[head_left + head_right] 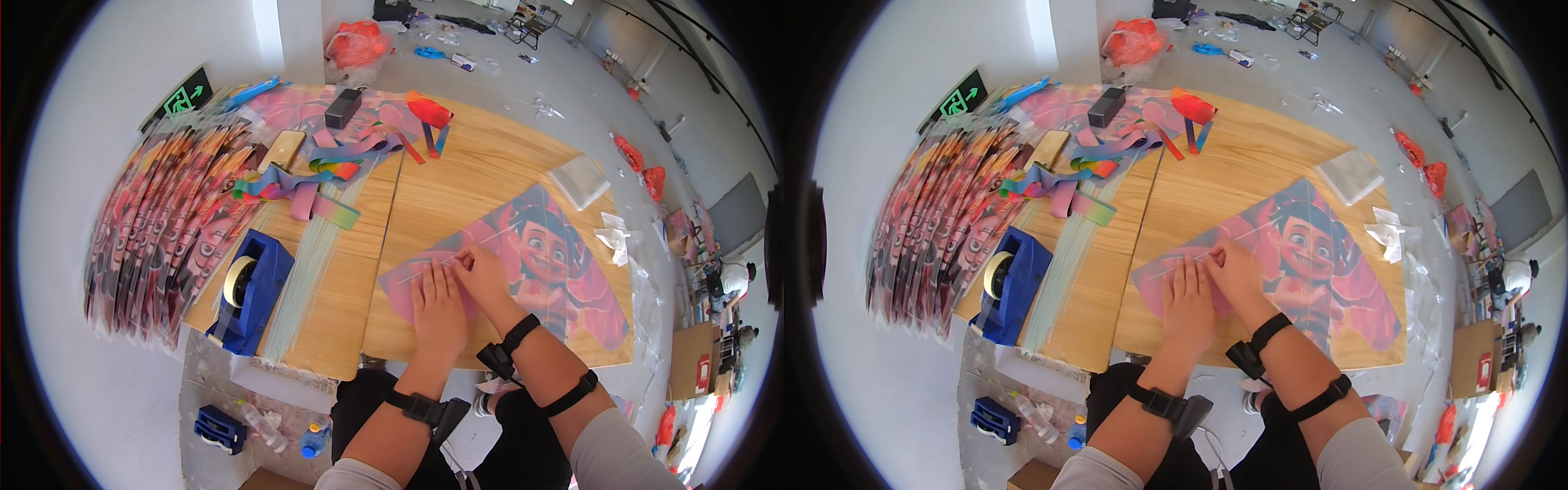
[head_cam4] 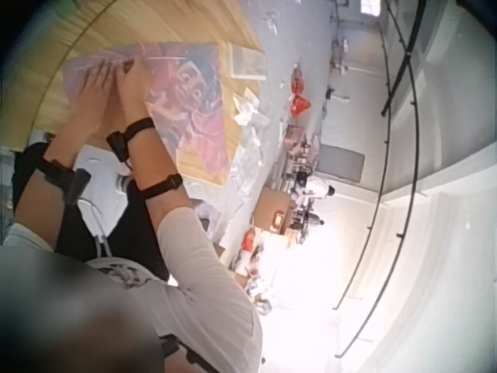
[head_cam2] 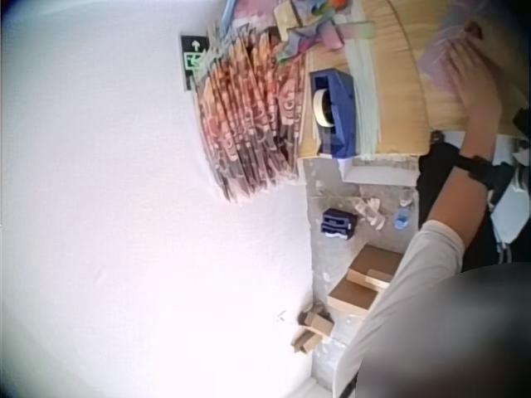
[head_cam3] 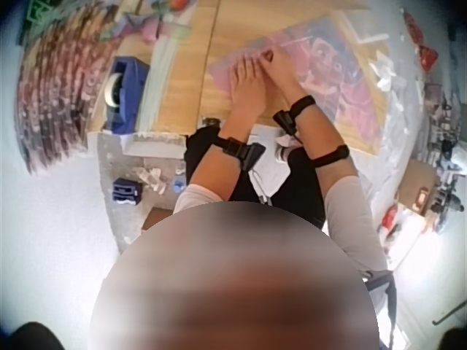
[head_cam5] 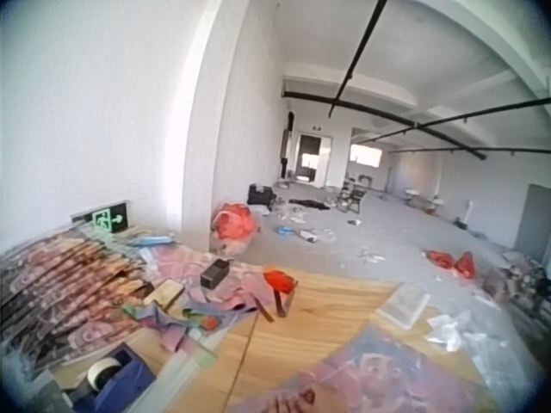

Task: Assembling a kite by attaching poles, tape, and string to the printed sail.

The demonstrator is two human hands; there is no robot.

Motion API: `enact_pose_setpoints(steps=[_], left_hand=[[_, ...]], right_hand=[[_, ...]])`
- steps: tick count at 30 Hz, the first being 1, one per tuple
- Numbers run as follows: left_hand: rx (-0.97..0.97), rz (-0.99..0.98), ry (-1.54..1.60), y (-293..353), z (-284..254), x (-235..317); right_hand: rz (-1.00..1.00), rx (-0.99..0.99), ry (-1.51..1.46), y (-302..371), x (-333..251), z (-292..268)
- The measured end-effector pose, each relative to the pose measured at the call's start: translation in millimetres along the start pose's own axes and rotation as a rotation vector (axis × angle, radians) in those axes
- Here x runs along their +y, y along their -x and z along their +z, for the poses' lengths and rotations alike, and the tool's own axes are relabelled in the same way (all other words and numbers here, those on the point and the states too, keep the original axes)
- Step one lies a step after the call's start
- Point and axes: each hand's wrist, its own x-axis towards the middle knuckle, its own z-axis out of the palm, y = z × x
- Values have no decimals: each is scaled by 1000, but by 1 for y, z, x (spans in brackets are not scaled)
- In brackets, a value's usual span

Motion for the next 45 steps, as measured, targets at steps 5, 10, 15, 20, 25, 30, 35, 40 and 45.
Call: enact_pose_setpoints(steps=[5, 10, 15, 20, 25, 30, 35, 40, 45], left_hand=[[43, -13, 66, -3, 5, -6], [19, -16, 68, -6, -1, -5], [21, -31, 69, -8, -3, -7], [46, -39, 81, -10, -2, -8], [51, -38, 64, -11, 1, -4], [64, -30, 107, -9, 7, -10], [61, -33, 96, -10, 6, -7], [59, -30, 82, -10, 1, -7], [80, -32, 75, -10, 4, -9]], right_hand=[[28, 63, 5, -1, -8, 7], [38, 98, 30, -3, -9, 9], [19, 112, 27, -4, -9, 12], [15, 120, 29, -4, -10, 14], [8, 164, 5, -5, -3, 15], [4, 220, -2, 0, -10, 24], [33, 189, 55, 1, -6, 23], [44, 199, 44, 1, -6, 25], [50, 205, 60, 1, -11, 26]])
